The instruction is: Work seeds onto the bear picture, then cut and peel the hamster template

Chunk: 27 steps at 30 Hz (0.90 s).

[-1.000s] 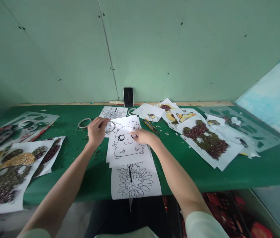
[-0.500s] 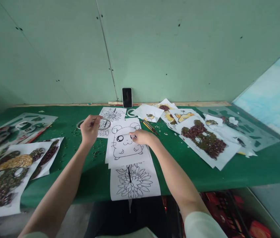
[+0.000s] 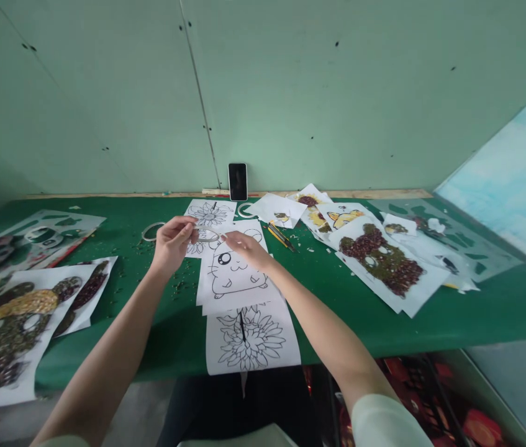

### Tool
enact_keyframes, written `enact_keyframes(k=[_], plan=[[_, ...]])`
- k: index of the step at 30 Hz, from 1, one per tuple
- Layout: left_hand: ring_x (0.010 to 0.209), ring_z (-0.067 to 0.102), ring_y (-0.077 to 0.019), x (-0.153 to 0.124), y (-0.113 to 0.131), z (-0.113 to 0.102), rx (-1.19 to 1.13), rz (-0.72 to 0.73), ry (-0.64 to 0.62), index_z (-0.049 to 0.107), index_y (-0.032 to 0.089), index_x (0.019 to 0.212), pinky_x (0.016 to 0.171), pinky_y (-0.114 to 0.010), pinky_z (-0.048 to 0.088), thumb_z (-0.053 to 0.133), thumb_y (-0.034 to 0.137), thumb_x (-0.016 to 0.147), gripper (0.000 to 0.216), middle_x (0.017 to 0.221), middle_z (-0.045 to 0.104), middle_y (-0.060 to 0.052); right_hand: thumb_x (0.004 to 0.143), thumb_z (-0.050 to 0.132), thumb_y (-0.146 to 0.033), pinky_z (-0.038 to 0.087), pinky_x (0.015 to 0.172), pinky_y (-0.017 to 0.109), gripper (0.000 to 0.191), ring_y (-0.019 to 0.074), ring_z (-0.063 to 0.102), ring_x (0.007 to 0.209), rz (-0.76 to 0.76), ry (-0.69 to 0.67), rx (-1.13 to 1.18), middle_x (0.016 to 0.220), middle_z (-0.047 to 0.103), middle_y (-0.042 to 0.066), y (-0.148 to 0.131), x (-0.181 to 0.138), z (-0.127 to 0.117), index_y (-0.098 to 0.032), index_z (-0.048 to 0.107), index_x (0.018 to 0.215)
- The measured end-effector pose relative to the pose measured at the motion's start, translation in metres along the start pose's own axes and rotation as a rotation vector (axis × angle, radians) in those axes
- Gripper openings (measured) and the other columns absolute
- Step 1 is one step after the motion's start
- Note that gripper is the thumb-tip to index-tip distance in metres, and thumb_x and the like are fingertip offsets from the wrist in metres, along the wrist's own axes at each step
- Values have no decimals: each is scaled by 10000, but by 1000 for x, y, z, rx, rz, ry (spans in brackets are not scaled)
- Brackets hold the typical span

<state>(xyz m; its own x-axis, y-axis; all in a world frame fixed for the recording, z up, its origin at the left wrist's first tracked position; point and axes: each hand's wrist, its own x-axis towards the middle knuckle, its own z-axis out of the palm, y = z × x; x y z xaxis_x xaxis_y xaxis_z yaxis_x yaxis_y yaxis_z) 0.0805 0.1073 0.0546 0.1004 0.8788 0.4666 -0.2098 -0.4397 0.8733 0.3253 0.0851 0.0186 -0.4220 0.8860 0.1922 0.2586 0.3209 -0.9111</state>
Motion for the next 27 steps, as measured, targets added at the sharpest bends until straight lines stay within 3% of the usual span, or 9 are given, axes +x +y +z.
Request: enact_keyframes(k=[5, 8, 10, 13, 15, 17, 21, 25, 27], plan=[[632, 593, -146, -2, 2, -4, 118, -53, -62, 837, 219, 1048, 580, -286, 477, 867, 423, 894, 258, 706, 650, -17, 1117, 431, -672, 534, 1006, 367, 534, 210, 720, 1067, -31, 59, 77, 1060, 788, 87, -8, -2, -3, -244, 692, 934], [645, 611, -152, -4, 6, -5, 245, -50, -90, 837, 209, 1081, 567, -275, 469, 820, 399, 915, 253, 720, 663, -23, 1061, 507, -726, 535, 901, 348, 535, 195, 670, 888, 0, 159, 74, 902, 726, 63, -9, -2, -9, -245, 624, 857], [569, 543, -130, -4, 8, -5, 342, -35, -100, 836, 205, 1066, 504, -259, 396, 805, 412, 931, 250, 655, 607, 2, 1043, 531, -727, 520, 819, 335, 524, 185, 621, 801, -8, 189, 62, 817, 667, 38, -9, -2, -12, -249, 598, 838], [435, 346, -93, -4, 4, -5, 482, -45, -163, 841, 215, 1048, 429, -262, 237, 803, 442, 955, 248, 512, 450, 63, 1038, 554, -695, 499, 769, 322, 478, 181, 594, 773, -19, 222, -19, 791, 643, 21, -7, -3, -15, -250, 619, 876], [396, 317, -95, -4, -2, -5, 545, -67, -240, 847, 233, 1087, 412, -271, 212, 801, 441, 962, 247, 461, 431, 77, 1056, 535, -666, 505, 788, 318, 456, 187, 617, 806, -26, 235, -113, 828, 681, 30, -6, -4, -17, -247, 661, 927], [399, 414, -116, -5, -8, -7, 597, -69, -298, 840, 252, 1179, 418, -271, 275, 785, 418, 971, 271, 473, 538, 55, 1077, 515, -633, 514, 812, 315, 447, 197, 653, 846, -37, 235, -198, 877, 727, 45, -6, -5, -19, -243, 702, 962], [484, 591, -155, -6, -19, -11, 746, -45, -329, 805, 258, 1298, 489, -275, 398, 713, 359, 992, 336, 687, 783, -26, 1091, 535, -530, 514, 814, 317, 390, 219, 697, 876, -56, 288, -315, 940, 785, 65, -4, -5, -23, -231, 761, 988], [600, 716, -218, -4, -30, -17, 818, -66, -276, 779, 239, 1323, 550, -290, 447, 704, 307, 964, 374, 770, 828, -57, 1112, 508, -399, 519, 827, 339, 369, 233, 707, 835, -48, 284, -450, 916, 800, 90, -2, -4, -22, -221, 827, 1058], [614, 730, -239, -4, -34, -20, 821, -87, -249, 801, 238, 1216, 563, -302, 461, 720, 322, 951, 290, 770, 828, -63, 1117, 493, -344, 530, 887, 358, 374, 241, 727, 874, -25, 278, -501, 952, 819, 95, -1, -3, -19, -226, 838, 1199]])
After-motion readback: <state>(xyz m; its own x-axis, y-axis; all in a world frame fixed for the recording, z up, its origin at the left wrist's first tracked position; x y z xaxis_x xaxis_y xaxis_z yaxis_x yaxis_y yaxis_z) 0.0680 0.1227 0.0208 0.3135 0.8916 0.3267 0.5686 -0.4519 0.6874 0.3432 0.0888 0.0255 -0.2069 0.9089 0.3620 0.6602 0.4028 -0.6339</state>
